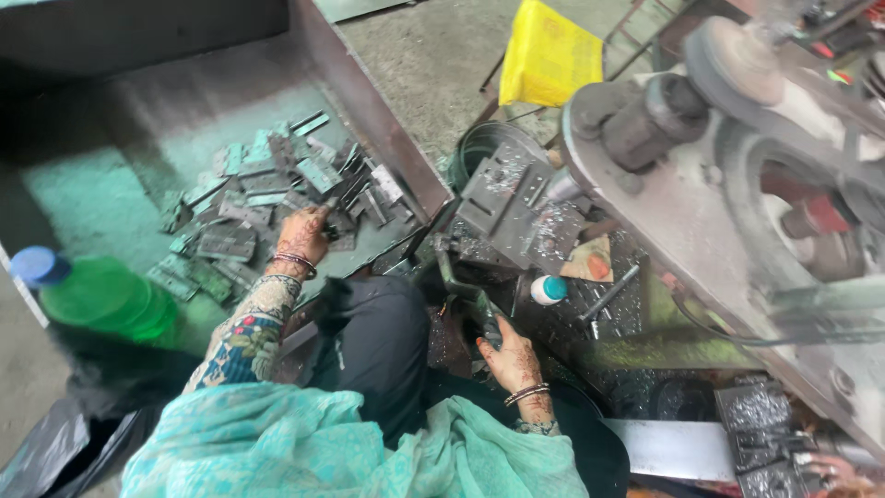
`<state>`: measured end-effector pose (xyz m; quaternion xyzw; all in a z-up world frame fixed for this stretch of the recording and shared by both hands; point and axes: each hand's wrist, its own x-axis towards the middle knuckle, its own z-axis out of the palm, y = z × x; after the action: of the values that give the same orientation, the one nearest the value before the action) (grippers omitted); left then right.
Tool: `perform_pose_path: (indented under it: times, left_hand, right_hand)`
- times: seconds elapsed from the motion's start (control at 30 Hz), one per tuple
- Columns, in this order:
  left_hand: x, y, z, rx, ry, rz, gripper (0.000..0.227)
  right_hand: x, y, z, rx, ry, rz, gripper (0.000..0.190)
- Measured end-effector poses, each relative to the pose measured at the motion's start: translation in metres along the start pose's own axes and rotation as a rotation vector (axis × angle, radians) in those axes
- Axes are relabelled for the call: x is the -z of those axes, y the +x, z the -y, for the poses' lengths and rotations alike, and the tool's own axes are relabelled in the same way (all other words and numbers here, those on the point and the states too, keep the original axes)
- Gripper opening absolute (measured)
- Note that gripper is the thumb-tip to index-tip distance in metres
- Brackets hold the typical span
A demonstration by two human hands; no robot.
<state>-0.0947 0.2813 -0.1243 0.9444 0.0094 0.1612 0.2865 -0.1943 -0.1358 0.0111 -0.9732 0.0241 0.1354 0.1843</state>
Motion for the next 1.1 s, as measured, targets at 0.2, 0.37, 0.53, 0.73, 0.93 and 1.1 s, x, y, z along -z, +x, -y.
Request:
perform_pose_path:
  times: [0.2, 0.37, 0.53, 0.73, 0.93, 1.1]
  left_hand:
    - [0.014, 0.075, -0.163, -0.558, -0.252, -0.023, 0.064]
    - [-0.029, 0.102, -0.248, -0.972, -0.147, 0.080, 0.057]
    - [-0.054, 0.096, -0.242, -0.874, 0.075, 0.239, 0.045]
    - [-0.038, 0.081, -0.268, -0.611, 0.284, 0.462, 0.053]
    - [-0.056, 0.088, -0.304, -0.444, 0.336, 0.480, 0.037]
    - [-0.079, 0.098, -0.298, -0.443, 0.232, 0.357, 0.039]
  right_hand:
    - [-0.007, 0.003, -0.010, 0.001, 0.009, -0.002, 0.073]
    - [-0.013, 0.005, -0.016, 0.037, -0.003, -0.003, 0.074]
    - [-0.014, 0.003, -0.016, 0.088, 0.003, -0.041, 0.072]
    - [-0.003, -0.004, -0.001, 0.061, 0.056, -0.003, 0.064]
    - [-0.002, -0.003, -0.002, 0.025, 0.031, 0.020, 0.063]
    - [-0.032, -0.003, -0.020, -0.038, -0.024, 0.022, 0.065]
